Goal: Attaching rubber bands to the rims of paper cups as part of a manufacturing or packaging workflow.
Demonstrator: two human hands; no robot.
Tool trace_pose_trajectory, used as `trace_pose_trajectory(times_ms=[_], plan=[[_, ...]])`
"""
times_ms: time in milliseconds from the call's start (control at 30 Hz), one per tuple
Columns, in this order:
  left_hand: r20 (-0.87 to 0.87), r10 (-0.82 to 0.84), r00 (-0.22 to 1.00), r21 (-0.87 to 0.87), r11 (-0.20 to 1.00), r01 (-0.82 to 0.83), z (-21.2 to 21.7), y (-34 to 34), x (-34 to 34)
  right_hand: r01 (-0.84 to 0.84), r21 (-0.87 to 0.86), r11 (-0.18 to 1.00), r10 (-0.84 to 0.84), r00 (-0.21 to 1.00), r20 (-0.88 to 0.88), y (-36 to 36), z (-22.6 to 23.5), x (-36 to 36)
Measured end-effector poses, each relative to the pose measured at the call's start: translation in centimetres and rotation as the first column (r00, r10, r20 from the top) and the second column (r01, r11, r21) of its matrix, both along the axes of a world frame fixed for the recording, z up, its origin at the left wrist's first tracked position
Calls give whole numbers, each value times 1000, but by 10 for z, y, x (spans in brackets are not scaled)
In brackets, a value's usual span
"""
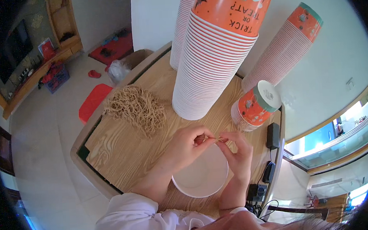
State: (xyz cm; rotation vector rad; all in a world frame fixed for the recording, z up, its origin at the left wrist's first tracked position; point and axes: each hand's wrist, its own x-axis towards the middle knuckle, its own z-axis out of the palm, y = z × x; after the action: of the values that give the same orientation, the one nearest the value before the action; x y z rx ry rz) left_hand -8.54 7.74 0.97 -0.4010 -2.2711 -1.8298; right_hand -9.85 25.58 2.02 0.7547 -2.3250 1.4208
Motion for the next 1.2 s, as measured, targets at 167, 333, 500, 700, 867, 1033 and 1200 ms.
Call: trace_pose_trajectory(times_ms=[167, 333, 500, 700, 867, 1033, 1200], plan=[[-1, 12, 1000, 41, 999, -12, 0, 3, 1, 20, 15, 1000, -20, 1000, -16, 1, 4, 0], [-100, 28, 995, 17, 1000, -26, 7, 4, 0, 16, 82, 996, -17, 1000, 9, 4, 1, -2], [-41, 45, 998, 44, 998, -43, 4, 3, 1, 25, 3, 1000, -25, 996, 89, 7, 0, -1], [-33, 10, 999, 2, 1000, -10, 3, 0, 1, -16, -2, 1000, 16, 993, -120, -1, 4, -1], [-59, 7, 998, -7, 1000, -7, 5, 1, 1, -2, 31, 1000, 6, 992, -125, 2, 3, -2], [-67, 14, 998, 23, 1000, -13, 5, 4, 0, -1, 72, 997, 8, 996, -87, 6, -1, -4], [-53, 34, 998, 68, 997, -31, 6, 5, 1, -33, 102, 994, 34, 999, -9, 11, -5, -6]])
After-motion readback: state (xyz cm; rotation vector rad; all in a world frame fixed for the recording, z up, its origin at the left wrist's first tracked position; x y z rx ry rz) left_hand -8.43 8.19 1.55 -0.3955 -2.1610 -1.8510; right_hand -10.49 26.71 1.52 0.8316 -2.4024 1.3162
